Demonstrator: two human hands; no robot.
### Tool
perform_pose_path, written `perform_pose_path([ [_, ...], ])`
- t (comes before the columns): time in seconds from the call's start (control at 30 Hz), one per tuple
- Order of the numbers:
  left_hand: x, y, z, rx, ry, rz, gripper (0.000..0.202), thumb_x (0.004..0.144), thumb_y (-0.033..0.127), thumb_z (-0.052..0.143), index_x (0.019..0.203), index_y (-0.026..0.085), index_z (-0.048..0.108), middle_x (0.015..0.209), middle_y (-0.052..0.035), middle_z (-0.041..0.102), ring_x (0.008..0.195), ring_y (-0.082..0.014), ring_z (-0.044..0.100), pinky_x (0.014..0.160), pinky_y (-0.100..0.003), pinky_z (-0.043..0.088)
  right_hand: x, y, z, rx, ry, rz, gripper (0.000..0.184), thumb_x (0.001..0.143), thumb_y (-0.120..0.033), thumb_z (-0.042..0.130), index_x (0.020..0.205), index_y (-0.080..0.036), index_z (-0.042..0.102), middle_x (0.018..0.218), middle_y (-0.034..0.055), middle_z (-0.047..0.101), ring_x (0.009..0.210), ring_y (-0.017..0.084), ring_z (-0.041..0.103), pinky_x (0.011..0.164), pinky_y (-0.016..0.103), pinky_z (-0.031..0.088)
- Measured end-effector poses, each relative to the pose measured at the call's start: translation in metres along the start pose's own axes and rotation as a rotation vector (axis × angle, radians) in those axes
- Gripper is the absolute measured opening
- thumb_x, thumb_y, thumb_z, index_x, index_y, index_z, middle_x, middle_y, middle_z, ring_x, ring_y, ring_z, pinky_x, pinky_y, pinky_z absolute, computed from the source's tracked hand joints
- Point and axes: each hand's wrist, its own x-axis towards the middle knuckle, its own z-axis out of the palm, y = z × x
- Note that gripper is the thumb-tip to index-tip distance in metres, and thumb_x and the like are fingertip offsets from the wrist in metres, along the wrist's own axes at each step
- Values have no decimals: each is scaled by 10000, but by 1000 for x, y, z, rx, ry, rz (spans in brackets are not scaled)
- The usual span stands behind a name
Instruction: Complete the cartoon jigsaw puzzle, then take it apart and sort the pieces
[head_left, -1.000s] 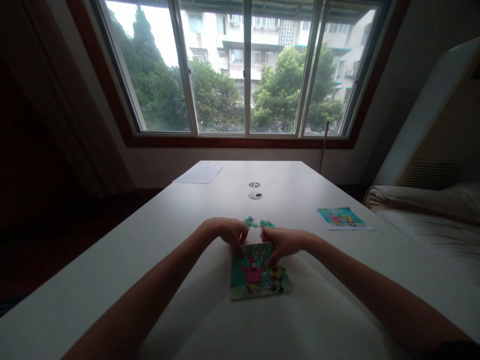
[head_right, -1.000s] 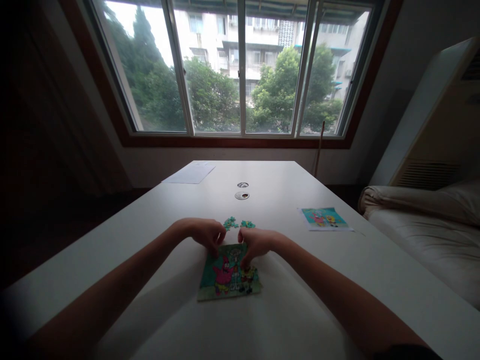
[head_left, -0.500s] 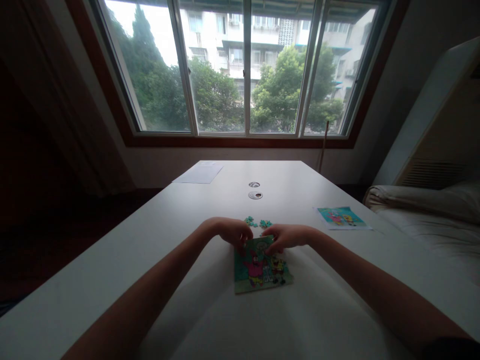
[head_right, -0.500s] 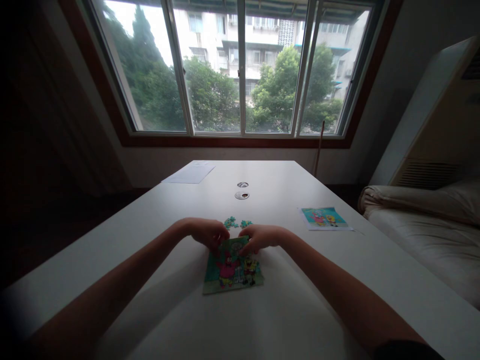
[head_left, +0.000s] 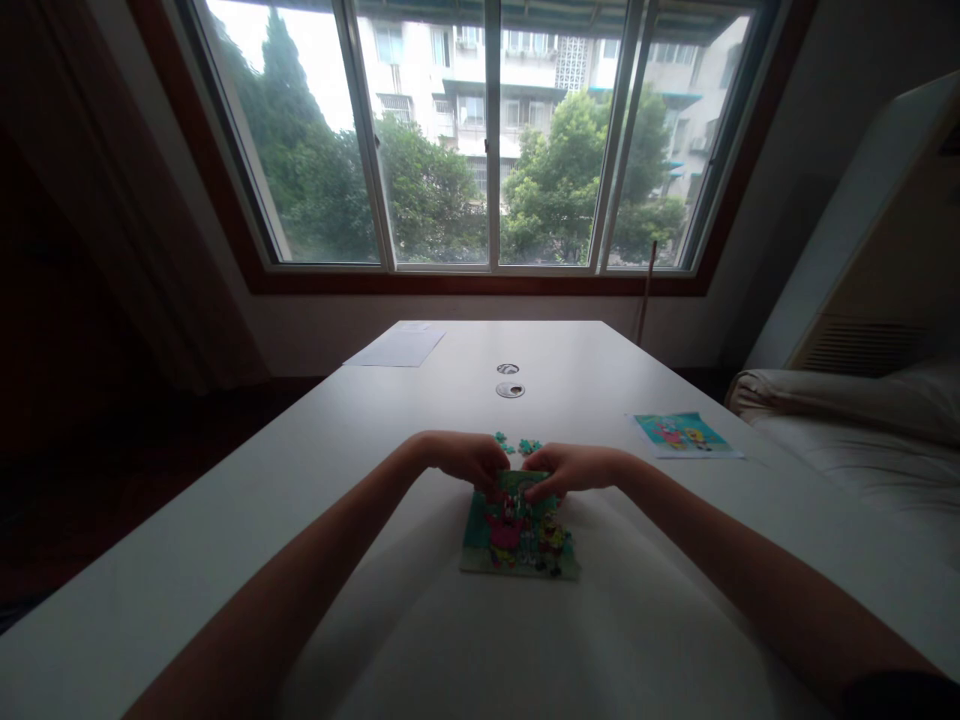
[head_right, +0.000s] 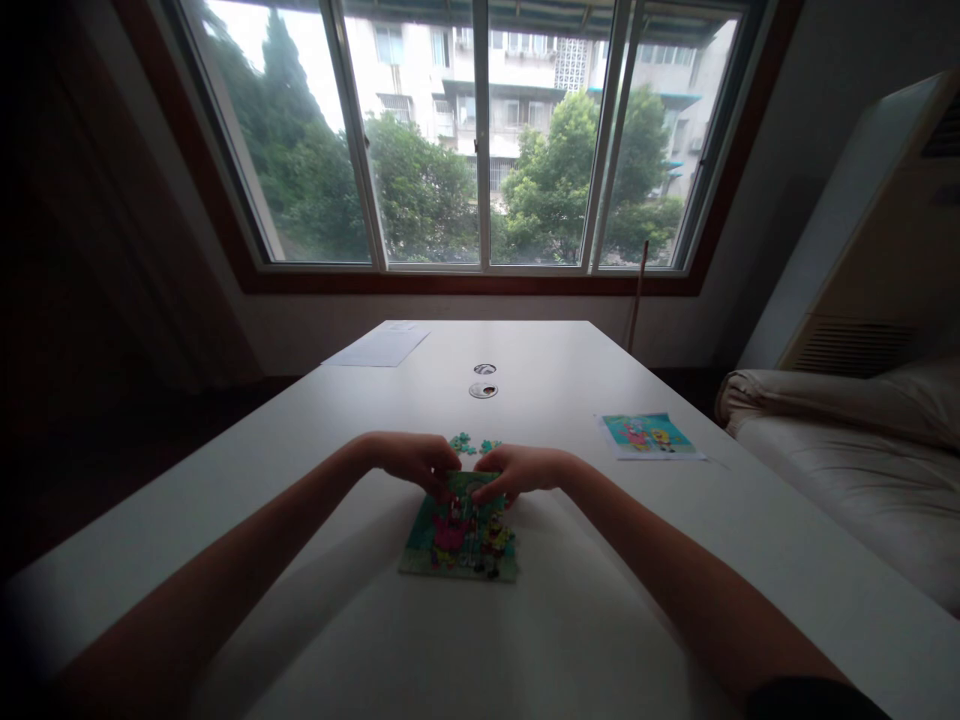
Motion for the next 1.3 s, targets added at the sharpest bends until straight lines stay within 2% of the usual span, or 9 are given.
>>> perform_pose_path([
  [0.1,0,2,0,-11,14,-14,194,591,290,707,600,139,585,521,48,513,515,-93,430,485,-191,338,2,2,0,-15,20,-21,284,656,-330,662,836,-122,591,709,-15,565,623,73,515,534,161,412],
  [0.3,0,-3,1,-160,29,41,176,643,290,677,766,165,692,581,5,613,556,-120,506,504,-199,370,5,10,-2,139,19,-134,317,672,-341,655,875,-104,597,721,-3,570,624,64,518,569,176,428],
  [0.53,-1,-9,-1,-188,33,46,196,703,330,630,812,178,688,640,-7,641,578,-110,516,524,-197,373,3,11,-4,194,55,-125,303,710,-372,621,836,-99,582,683,-8,545,582,50,496,509,161,391],
  [0.6,0,-10,-2,-214,86,51,223,729,355,599,813,163,676,679,-21,646,572,-101,508,499,-191,355,4,12,-5,209,123,-158,303,717,-383,613,805,-96,571,672,-5,543,570,50,489,490,162,369],
  [0.7,4,-13,-3,-301,256,64,274,758,394,555,809,142,649,751,-41,640,592,-98,516,496,-193,359,8,13,-7,225,302,-217,310,701,-379,634,815,-101,559,649,-10,539,532,44,465,460,164,338],
  [0.83,11,-18,0,-476,484,74,284,729,398,587,773,118,610,676,-19,587,562,-86,499,523,-209,381,14,15,-10,281,501,-251,320,669,-357,671,833,-113,544,638,-12,550,507,45,466,445,165,342],
  [0.93,14,-19,2,-552,558,81,286,713,388,606,733,103,587,633,-3,541,530,-68,460,488,-196,346,15,14,-11,387,493,-269,276,677,-319,675,806,-113,546,623,-19,539,474,29,442,418,149,335],
  [1.13,19,-19,1,-508,608,176,278,727,381,590,757,104,586,623,10,538,506,-55,426,460,-186,306,8,6,-11,862,307,-199,107,762,-194,588,819,-115,545,654,2,558,546,51,520,508,153,447],
  [1.3,28,-20,1,-338,732,210,252,736,358,573,723,107,592,631,-8,577,562,-88,480,512,-210,351,10,2,-9,870,427,-128,72,783,-127,531,713,-108,533,556,-12,524,471,48,491,449,147,436],
])
